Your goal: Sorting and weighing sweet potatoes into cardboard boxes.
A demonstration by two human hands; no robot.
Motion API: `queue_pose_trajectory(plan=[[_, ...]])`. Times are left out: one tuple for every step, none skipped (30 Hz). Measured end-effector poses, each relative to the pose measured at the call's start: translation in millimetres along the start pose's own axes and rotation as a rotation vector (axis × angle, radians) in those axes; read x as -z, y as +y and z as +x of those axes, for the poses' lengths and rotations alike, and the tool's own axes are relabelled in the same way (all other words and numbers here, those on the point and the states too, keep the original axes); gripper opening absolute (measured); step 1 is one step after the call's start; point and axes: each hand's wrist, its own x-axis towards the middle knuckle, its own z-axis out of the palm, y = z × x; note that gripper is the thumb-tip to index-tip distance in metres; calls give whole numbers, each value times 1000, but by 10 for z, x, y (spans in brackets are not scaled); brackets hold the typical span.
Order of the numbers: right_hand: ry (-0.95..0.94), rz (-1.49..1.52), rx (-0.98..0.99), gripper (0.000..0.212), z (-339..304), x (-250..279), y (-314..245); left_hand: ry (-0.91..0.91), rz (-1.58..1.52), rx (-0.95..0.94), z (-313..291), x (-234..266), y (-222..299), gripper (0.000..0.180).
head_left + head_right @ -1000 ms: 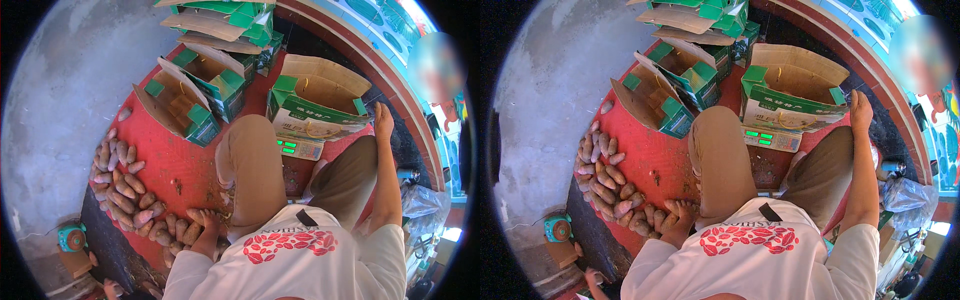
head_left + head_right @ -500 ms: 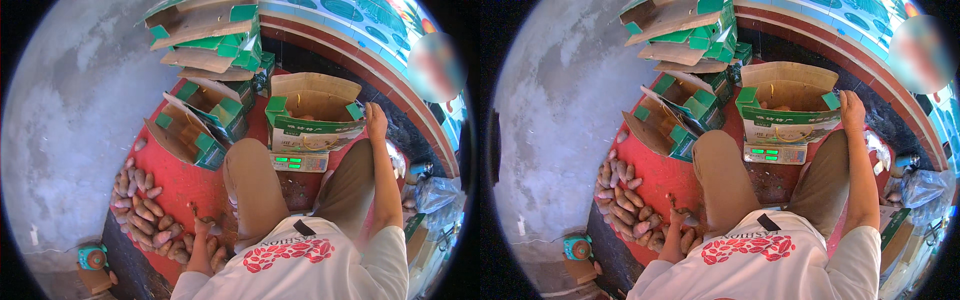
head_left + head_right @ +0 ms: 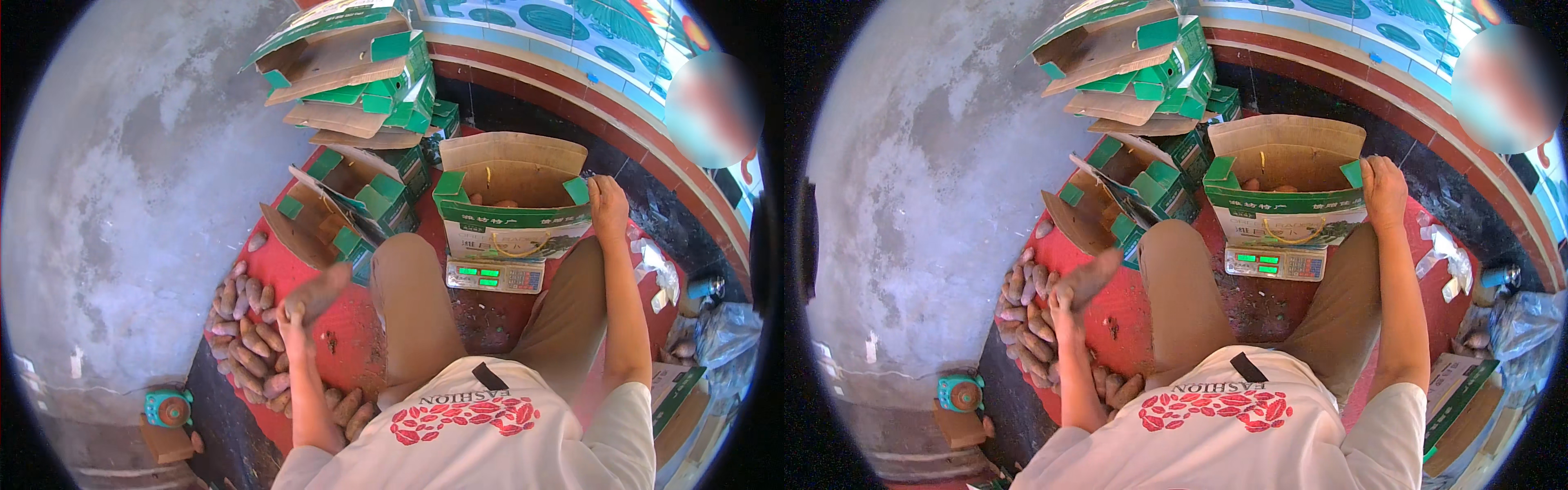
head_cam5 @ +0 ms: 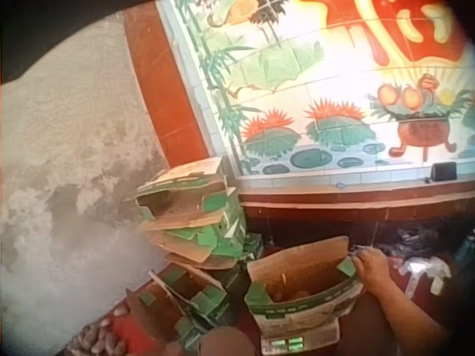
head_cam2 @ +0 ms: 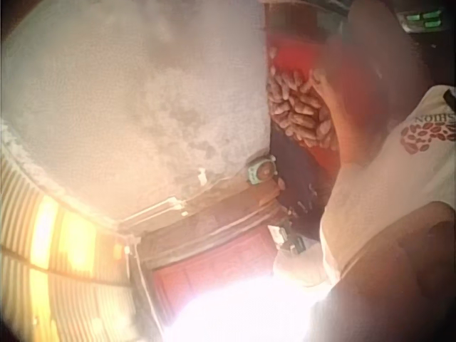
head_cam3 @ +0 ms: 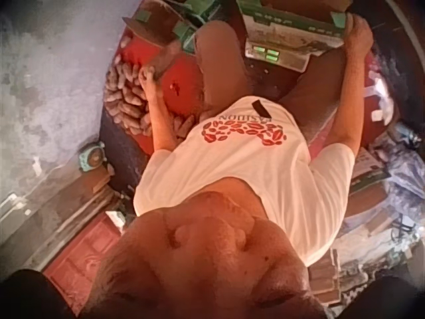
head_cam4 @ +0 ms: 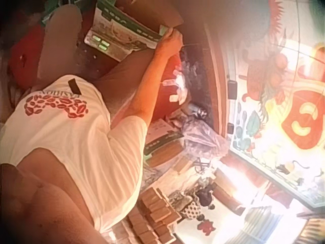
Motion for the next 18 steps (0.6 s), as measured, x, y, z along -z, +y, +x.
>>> queue_pose_trajectory(plan=[[-6,6,15,15,-3,11,-36,-48,-130,-7,-87,-224,216,52],[-14,70,39,13,-5,12,-115,-104,-175,8,-108,-345,329,53],[-23,134,67,11,-4,21,-210,-158,-222,20,-120,-457,416,55],[-51,178,97,12,-18,38,-359,-204,-256,29,-158,-599,486,56],[-110,267,74,15,-30,55,-555,-244,-289,33,-215,-749,534,57],[-173,350,50,19,-44,94,-745,-342,-328,86,-266,-921,574,57],[-202,417,116,29,-41,154,-943,-438,-369,137,-340,-1083,620,57],[-234,483,182,39,-46,198,-1124,-468,-371,174,-422,-1240,627,56],[-252,500,211,39,-51,211,-1289,-499,-371,210,-514,-1385,636,56],[-337,667,183,48,-52,221,-1435,-547,-408,271,-630,-1533,707,57],[-424,830,150,57,-59,222,-1515,-600,-447,331,-733,-1663,751,57],[-438,828,170,57,-70,232,-1516,-641,-462,367,-803,-1786,727,58],[-514,974,-2,59,-95,211,-1501,-680,-474,400,-847,-1878,696,58],[-592,1113,-182,61,-118,198,-1474,-660,-488,392,-873,-1952,665,58],[-612,1116,-163,61,-131,196,-1418,-709,-435,377,-886,-2010,640,57],[-628,1160,-268,57,-143,219,-1304,-763,-381,367,-910,-2083,610,57],[-645,1208,-372,53,-146,214,-1223,-743,-392,358,-924,-2129,587,57],[-667,1214,-354,53,-144,207,-1181,-798,-422,349,-939,-2159,565,56]])
